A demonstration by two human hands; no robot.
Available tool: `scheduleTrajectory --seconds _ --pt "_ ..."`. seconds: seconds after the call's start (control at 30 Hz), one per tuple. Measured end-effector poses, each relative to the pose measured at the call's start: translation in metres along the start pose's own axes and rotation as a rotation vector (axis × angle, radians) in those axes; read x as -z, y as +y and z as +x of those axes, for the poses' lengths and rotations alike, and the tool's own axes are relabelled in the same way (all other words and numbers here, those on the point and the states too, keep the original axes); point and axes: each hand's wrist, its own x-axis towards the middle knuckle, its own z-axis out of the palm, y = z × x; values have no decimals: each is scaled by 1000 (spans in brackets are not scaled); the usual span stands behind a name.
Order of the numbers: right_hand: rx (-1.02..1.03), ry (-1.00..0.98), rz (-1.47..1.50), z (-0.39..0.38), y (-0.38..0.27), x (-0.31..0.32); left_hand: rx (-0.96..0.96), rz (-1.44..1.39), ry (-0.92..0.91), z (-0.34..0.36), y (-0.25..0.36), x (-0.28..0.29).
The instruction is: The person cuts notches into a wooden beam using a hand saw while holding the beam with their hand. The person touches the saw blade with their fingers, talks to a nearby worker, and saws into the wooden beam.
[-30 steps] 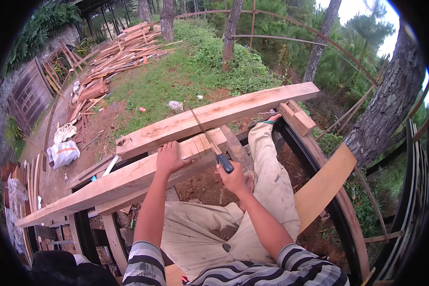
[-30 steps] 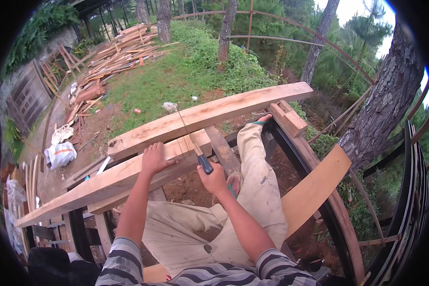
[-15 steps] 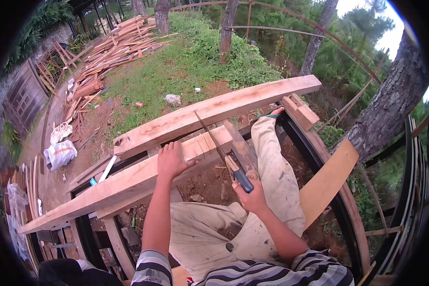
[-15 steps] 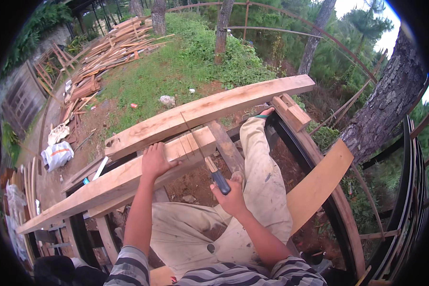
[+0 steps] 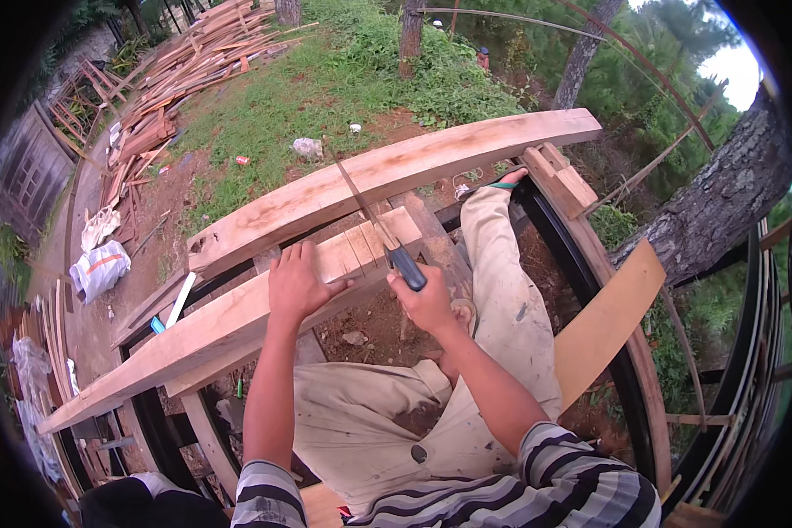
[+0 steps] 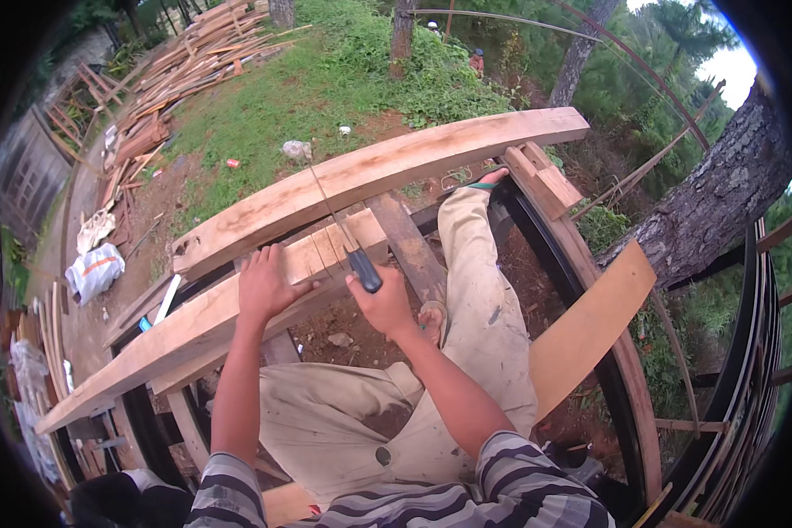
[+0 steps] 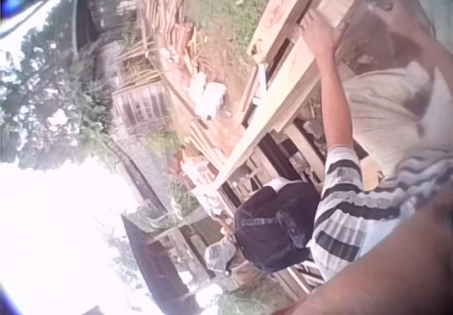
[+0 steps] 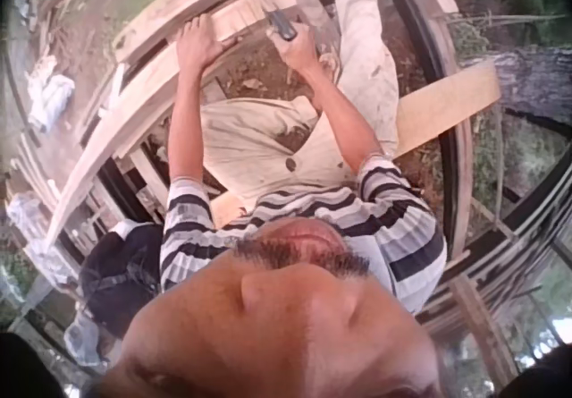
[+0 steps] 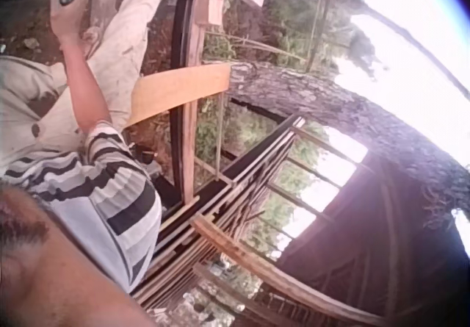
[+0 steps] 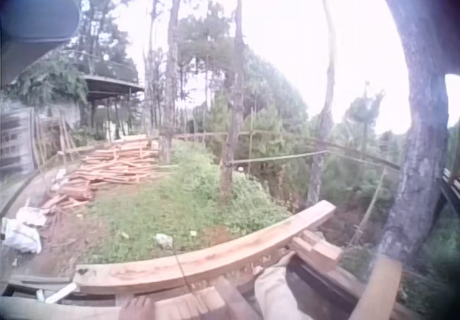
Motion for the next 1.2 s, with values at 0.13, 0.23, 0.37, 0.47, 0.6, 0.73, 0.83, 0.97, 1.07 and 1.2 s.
scheduleTrajectory --seconds 0.13,0.23,0.37,0.47,0.6,0.73,0.83,0.97,1.07,1.2 --pt "-144 -61 -22 -121 -32 66 3 -6 -2 2 -1 -3" --pt "-145 -189 -202 -221 -31 116 -7 -4 34 5 1 11" --pt "-234 -75 -13 -159 -38 84 2 2 29 4 4 8" --pt "-113 -60 77 -15 15 17 3 5 7 6 6 2" --pt "-127 -65 125 -5 3 2 -28 -12 37 -1 0 2" --pt "-158 -106 -36 -147 -34 67 -17 -4 79 -1 -5 2" --pt "-258 -248 -224 -224 -28 111 6 29 35 4 6 12" --pt "-38 -98 -70 -130 -5 73 0 -1 47 7 6 4" --pt "-167 -109 128 -1 7 14 -4 -17 47 11 4 -2" --pt "-147 -91 50 -26 8 3 4 -8 -14 -5 -7 1"
